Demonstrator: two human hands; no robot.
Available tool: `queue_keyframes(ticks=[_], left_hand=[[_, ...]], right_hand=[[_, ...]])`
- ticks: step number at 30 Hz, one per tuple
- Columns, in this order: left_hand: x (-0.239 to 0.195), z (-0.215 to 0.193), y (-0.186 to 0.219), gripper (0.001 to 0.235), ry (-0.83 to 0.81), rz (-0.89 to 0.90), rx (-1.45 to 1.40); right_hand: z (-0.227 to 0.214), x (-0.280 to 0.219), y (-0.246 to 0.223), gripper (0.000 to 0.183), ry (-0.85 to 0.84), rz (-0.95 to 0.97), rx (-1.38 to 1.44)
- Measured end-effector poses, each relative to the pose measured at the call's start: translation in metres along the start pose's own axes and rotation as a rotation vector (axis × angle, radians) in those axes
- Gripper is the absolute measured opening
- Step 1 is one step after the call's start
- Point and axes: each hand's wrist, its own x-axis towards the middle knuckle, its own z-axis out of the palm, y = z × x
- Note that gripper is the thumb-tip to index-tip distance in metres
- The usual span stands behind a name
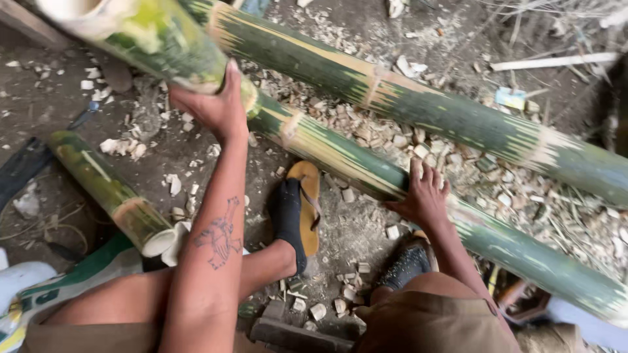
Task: The person uses a wooden mallet and a chisel-like tool to hollow out the inside of a bamboo pole. They repeatedly strike the tool to remove the inner pith, then inspect the hollowed section and reposition the bamboo to continue the process.
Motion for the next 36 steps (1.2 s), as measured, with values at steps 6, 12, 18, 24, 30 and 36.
queue_keyframes(ticks=[6, 12, 18, 24, 30, 36], left_hand=[[-0.041, -0.024, 0.018, 0.11, -0.005, -0.332, 0.061], [-0.002, -0.049, 0.033, 0.099, 0.079, -0.278, -0.372], [0.034, -0.031, 0.068, 0.09, -0.096, -0.298, -0.191], [0.039, -0.032, 0.051, 0.083, 0.036, -0.225, -0.082], [0.079, -0.053, 0.009, 0.077, 0.188, -0.399, -0.637], [0.051, -0.033, -0.047, 0.069, 0.104, -0.562, -0.229]], right_hand=[[0.011, -0.032, 0.025, 0.151, -0.187, 0.084, -0.168], [0.002, -0.055, 0.053, 0.138, -0.076, 0.015, -0.272], [0.006, -0.064, 0.057, 0.12, -0.062, -0.024, -0.164], [-0.002, -0.055, 0.037, 0.12, -0.093, -0.009, -0.233], [0.011, -0.007, -0.019, 0.074, 0.076, -0.065, -0.111], [0.033, 0.024, -0.051, 0.104, 0.052, -0.045, -0.324]])
